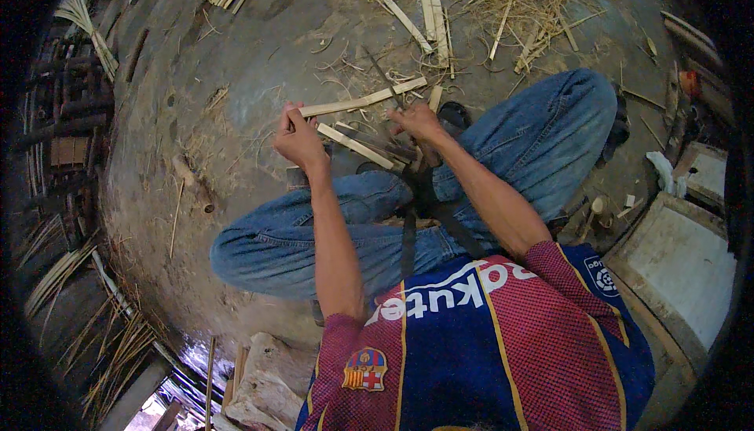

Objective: The person sits on the floor and uses a knife to sharpen the ends of small bamboo sticks. They repeatedly pick up sticks, hold them against the floor, and scrape the knife along the ends to create pointed tips, then place the sharpened sticks back on the floor.

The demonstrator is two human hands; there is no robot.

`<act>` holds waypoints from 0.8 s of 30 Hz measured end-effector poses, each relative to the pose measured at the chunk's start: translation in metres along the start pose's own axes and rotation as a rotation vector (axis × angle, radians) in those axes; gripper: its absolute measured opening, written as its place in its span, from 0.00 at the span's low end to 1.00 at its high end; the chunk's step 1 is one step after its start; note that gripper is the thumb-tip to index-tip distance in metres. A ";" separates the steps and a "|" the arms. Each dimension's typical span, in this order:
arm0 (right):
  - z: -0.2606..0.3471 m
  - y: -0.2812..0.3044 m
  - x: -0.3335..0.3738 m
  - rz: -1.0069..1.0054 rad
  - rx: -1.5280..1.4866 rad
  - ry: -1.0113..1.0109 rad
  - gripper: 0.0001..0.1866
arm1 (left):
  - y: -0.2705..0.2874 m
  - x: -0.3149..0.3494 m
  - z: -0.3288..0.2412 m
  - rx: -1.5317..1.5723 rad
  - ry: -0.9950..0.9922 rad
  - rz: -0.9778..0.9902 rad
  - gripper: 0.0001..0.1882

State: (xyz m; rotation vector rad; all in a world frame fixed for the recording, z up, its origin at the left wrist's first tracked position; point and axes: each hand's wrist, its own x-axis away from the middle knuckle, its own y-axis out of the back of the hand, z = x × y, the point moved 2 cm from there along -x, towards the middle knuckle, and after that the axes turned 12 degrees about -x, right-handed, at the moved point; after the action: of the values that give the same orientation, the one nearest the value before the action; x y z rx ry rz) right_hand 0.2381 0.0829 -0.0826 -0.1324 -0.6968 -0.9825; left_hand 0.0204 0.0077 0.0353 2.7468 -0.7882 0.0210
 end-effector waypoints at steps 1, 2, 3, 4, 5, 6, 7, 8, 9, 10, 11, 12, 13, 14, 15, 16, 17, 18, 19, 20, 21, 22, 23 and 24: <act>0.003 -0.001 0.005 -0.017 -0.023 0.046 0.27 | -0.002 0.000 0.001 -0.010 0.017 -0.013 0.19; 0.005 -0.002 0.011 -0.033 -0.046 0.091 0.27 | -0.003 -0.001 0.003 -0.020 0.033 -0.026 0.19; 0.005 -0.003 0.013 -0.051 -0.071 0.137 0.27 | -0.004 -0.002 0.007 -0.064 0.066 -0.010 0.19; 0.005 -0.003 0.013 -0.060 -0.036 0.120 0.26 | -0.005 -0.002 0.011 -0.108 0.098 0.005 0.19; 0.005 -0.004 0.013 -0.070 0.000 0.104 0.26 | -0.006 -0.003 0.015 -0.152 0.131 0.020 0.19; 0.004 -0.005 0.011 -0.080 0.036 0.087 0.26 | -0.007 -0.002 0.017 -0.086 0.127 0.008 0.19; 0.003 -0.006 0.009 -0.084 0.074 0.095 0.26 | -0.009 0.000 0.019 -0.020 0.124 -0.004 0.19; 0.002 -0.007 0.007 -0.089 0.113 0.104 0.27 | -0.010 0.001 0.020 0.047 0.120 -0.016 0.19; 0.003 -0.008 0.007 -0.092 0.152 0.112 0.27 | -0.009 0.001 0.021 0.068 0.128 -0.022 0.19; 0.004 -0.008 0.008 -0.066 0.163 0.098 0.28 | -0.008 0.001 0.021 0.089 0.135 -0.029 0.19; 0.004 -0.008 0.009 -0.040 0.174 0.085 0.29 | -0.007 0.001 0.021 0.110 0.142 -0.035 0.19; 0.005 -0.010 0.011 -0.012 0.185 0.072 0.29 | -0.007 0.001 0.023 0.108 0.164 -0.035 0.19; 0.005 -0.012 0.013 -0.028 0.170 0.102 0.28 | -0.007 0.002 0.025 0.107 0.187 -0.035 0.19; 0.006 -0.015 0.016 -0.042 0.155 0.132 0.28 | -0.006 0.002 0.027 0.105 0.209 -0.036 0.19; 0.004 -0.016 0.018 -0.065 0.140 0.158 0.27 | -0.008 0.003 0.024 0.135 0.222 -0.034 0.19; 0.002 -0.019 0.022 -0.120 0.171 0.184 0.26 | -0.008 0.003 0.021 0.165 0.234 -0.033 0.18; 0.000 -0.023 0.026 -0.174 0.203 0.210 0.25 | -0.009 0.004 0.018 0.195 0.248 -0.032 0.18; -0.004 -0.027 0.027 -0.225 0.235 0.238 0.24 | -0.009 0.005 0.018 0.200 0.224 -0.032 0.17; -0.008 -0.029 0.025 -0.196 0.225 0.236 0.23 | -0.009 0.005 0.018 0.206 0.201 -0.031 0.17; -0.012 -0.031 0.023 -0.168 0.215 0.234 0.22 | -0.010 0.006 0.017 0.211 0.178 -0.031 0.16; -0.015 -0.034 0.021 -0.138 0.207 0.231 0.22 | -0.010 0.005 0.021 0.185 0.184 -0.030 0.18; -0.017 -0.038 0.020 -0.094 0.241 0.294 0.21 | -0.010 0.004 0.024 0.160 0.190 -0.029 0.20; -0.020 -0.043 0.021 -0.051 0.275 0.357 0.21 | -0.010 0.002 0.027 0.134 0.196 -0.027 0.22; -0.019 -0.048 0.024 -0.006 0.308 0.419 0.21 | -0.010 0.001 0.030 0.073 0.220 0.030 0.24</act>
State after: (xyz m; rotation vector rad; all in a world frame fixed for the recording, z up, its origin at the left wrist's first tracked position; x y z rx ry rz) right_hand 0.2174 0.0313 -0.0928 0.3385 -0.4528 -0.8610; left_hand 0.0247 0.0067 0.0040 2.7376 -0.7802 0.3576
